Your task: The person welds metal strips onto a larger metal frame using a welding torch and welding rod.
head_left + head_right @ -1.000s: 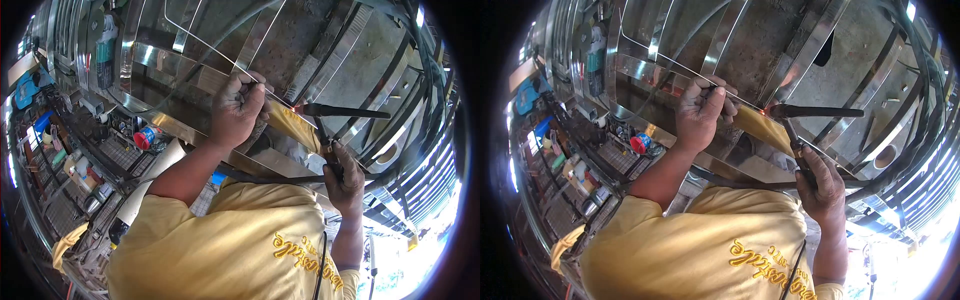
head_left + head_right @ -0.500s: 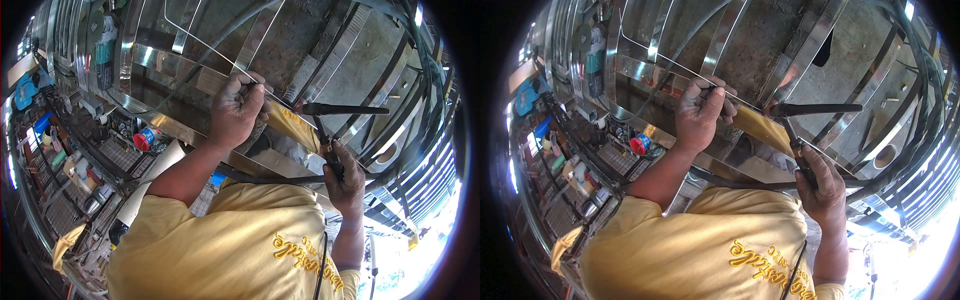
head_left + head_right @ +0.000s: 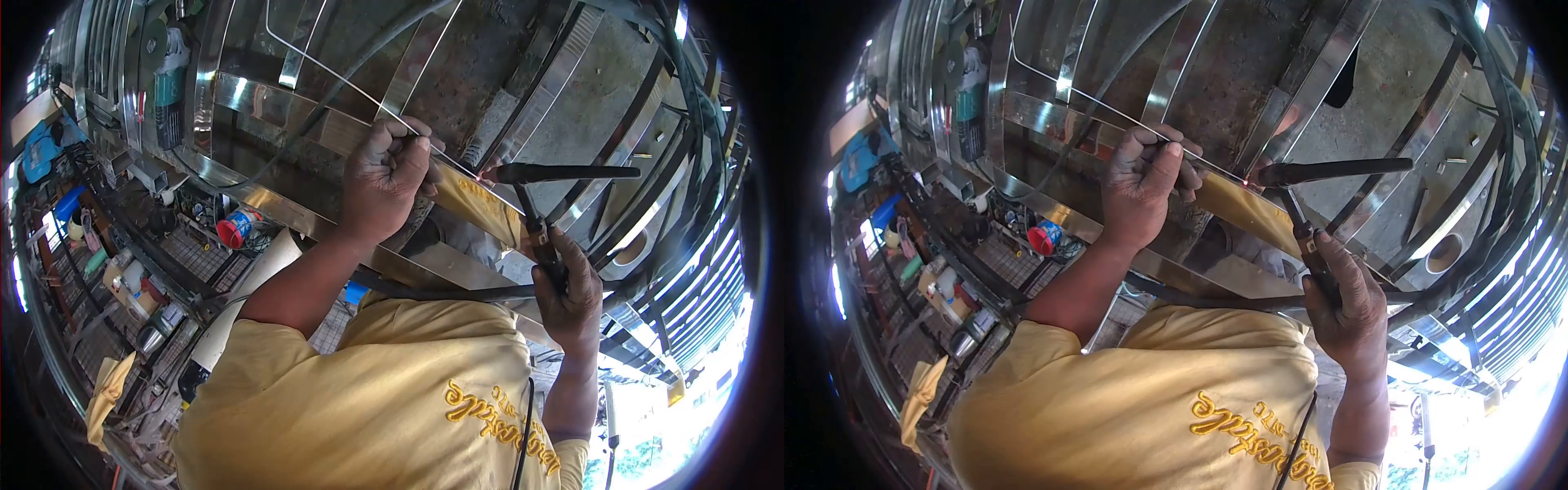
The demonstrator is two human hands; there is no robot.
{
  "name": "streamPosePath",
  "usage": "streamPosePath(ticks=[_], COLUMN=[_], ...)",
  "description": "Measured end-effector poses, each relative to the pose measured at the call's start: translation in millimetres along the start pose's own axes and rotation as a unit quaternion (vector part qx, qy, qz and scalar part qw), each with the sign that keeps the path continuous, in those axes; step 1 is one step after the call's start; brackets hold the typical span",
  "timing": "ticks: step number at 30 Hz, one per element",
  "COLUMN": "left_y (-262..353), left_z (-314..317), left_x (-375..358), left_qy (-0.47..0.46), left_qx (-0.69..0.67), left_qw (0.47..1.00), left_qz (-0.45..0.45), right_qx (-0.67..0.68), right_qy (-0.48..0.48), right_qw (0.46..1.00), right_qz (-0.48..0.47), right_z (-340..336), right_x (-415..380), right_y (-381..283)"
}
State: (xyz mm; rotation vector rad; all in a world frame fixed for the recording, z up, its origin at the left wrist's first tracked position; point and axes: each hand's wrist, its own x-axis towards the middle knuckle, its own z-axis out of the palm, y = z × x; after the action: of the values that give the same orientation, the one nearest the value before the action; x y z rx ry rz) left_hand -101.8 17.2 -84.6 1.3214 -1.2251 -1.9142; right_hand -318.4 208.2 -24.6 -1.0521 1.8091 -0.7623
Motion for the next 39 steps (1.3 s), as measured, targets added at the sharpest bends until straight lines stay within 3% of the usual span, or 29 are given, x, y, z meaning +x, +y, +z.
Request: streamPosePath(ticks=[12,29,33,34,39], left_y=[-1,4,-4,-1,1], left_z=[-2,2,-2,-1,1], left_x=[1,0,1,-1,-2], left_qy=[-0.009,0.006,-0.013,-0.004,-0.002], left_qx=[0.027,0.009,0.021,0.03,0.011], left_qw=[0.999,1.0,0.999,0.999,1.0], left_qz=[0.014,-0.006,0.029,-0.015,-0.011], right_qx=[-0.003,-0.009,-0.02,-0.022,-0.028], right_qy=[-0.023,-0.031,-0.059,-0.051,-0.032], right_qw=[0.999,0.999,0.998,0.998,0.999], right_qz=[-0.033,-0.017,0.009,-0.002,-0.017], right_z=[-5,-6,-14,-13,-10], right_x=[8,10,12,12,9], right_y=[-3,-10,-15,-15,-10])
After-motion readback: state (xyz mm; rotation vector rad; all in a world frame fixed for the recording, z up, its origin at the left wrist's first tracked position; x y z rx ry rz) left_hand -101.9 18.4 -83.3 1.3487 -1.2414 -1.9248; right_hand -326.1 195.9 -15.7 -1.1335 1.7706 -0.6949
